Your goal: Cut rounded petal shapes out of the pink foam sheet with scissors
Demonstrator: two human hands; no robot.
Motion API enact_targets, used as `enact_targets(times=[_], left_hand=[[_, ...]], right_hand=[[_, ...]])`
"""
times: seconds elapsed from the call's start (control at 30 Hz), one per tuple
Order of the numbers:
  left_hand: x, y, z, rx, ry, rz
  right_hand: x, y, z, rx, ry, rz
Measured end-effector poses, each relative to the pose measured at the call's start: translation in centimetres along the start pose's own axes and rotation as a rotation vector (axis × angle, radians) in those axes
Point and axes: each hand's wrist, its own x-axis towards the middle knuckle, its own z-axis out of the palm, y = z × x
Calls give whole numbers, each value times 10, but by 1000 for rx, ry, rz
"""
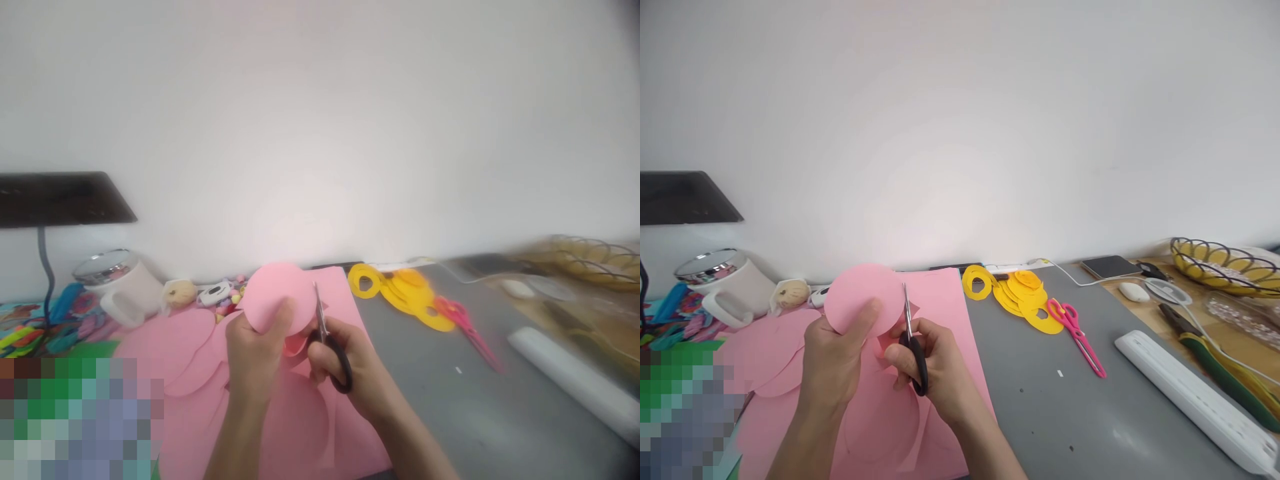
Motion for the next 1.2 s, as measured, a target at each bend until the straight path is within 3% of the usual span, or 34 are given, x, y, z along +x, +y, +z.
enact_targets(times=[0.33, 0.63, 0.97, 1.2], left_hand=[[2, 0, -2, 46, 28, 16], [-2, 2, -2, 51, 47, 14], [1, 0, -4, 48, -47, 90], [-5, 4, -3, 72, -67, 106]], right_hand=[[1, 3, -1, 28, -27, -22], [1, 4, 0, 42, 51, 11], [1, 6, -5, 14, -47, -32], [1, 3, 0, 0, 40, -31]])
